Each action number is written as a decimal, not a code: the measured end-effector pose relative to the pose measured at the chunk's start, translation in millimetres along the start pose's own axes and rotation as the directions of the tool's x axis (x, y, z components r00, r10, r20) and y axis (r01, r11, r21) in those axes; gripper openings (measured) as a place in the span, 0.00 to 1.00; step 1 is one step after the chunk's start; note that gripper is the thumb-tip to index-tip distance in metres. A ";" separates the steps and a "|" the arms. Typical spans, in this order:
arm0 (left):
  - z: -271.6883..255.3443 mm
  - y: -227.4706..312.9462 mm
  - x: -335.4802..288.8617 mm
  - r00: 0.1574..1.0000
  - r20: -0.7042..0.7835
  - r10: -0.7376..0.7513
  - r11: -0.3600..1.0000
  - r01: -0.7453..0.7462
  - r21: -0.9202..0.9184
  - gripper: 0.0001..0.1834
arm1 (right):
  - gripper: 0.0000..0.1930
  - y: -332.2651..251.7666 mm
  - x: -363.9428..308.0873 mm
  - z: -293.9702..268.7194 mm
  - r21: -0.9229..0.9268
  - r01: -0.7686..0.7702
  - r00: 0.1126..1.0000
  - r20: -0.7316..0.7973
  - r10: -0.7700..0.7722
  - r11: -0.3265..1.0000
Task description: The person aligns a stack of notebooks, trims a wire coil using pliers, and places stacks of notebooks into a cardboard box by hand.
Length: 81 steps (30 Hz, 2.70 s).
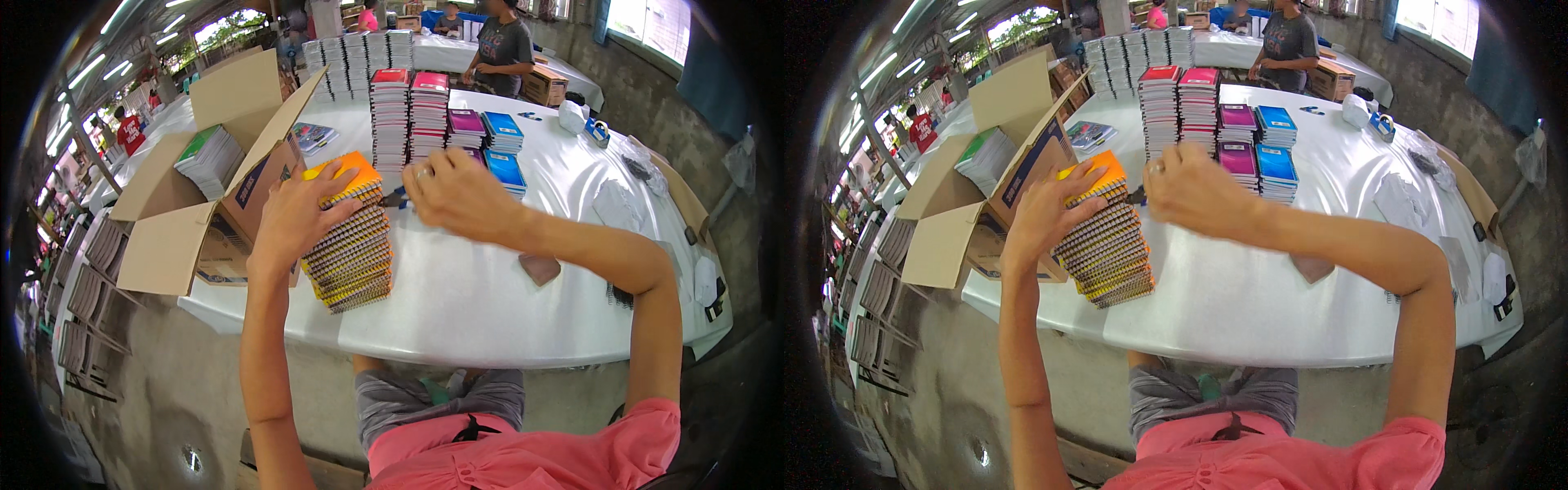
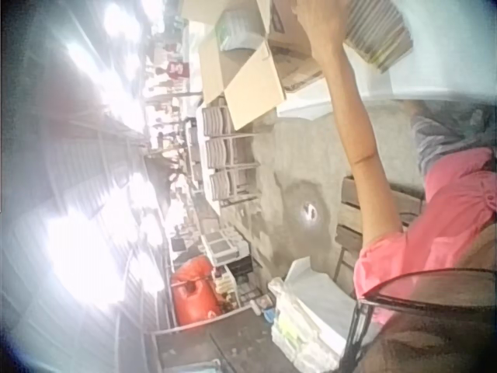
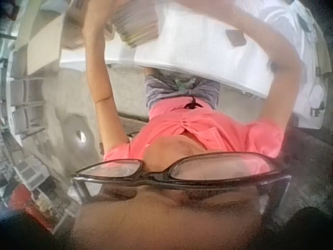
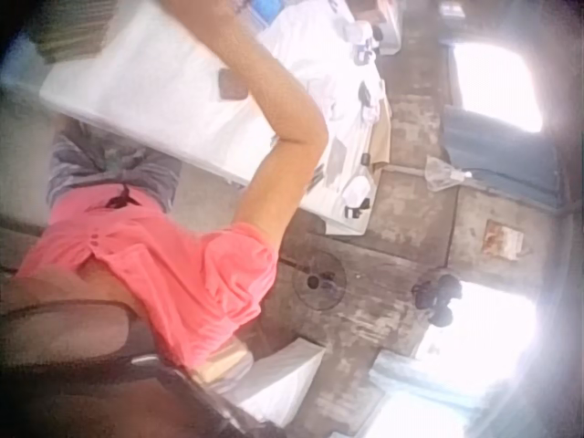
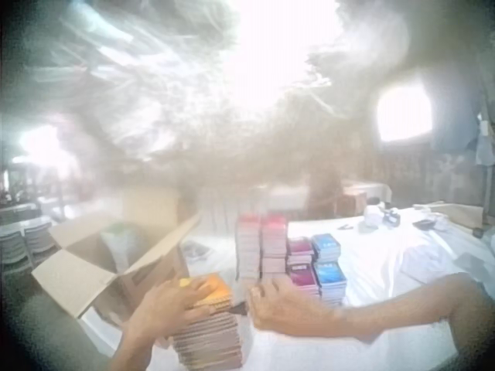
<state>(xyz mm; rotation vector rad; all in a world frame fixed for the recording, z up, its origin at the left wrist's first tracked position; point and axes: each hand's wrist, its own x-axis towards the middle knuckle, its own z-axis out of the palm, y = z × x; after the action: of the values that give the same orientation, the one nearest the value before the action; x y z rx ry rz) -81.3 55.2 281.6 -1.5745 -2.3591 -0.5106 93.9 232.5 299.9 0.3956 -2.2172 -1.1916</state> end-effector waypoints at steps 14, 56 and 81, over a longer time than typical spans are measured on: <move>0.5 3.0 0.0 0.999 -0.050 -0.007 0.998 0.004 -0.056 0.27 | 0.16 48.5 -4.7 7.3 -0.010 0.109 0.964 -0.244 -0.108 0.994; 0.8 8.8 -4.5 0.996 -0.092 0.019 0.998 -0.014 0.059 0.31 | 0.18 46.9 1.7 31.1 -0.274 0.168 0.916 -0.311 -0.253 0.947; 1.9 11.3 -5.1 0.992 -0.113 0.051 0.997 -0.045 0.059 0.27 | 0.15 37.3 6.1 -4.1 0.071 -0.019 1.000 -0.005 0.019 0.997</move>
<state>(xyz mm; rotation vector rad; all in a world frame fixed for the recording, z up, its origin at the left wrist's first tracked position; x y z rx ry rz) -68.9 55.8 279.4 -1.5315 -2.2261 -0.5055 92.1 247.3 334.8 0.4049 -2.2582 -1.1037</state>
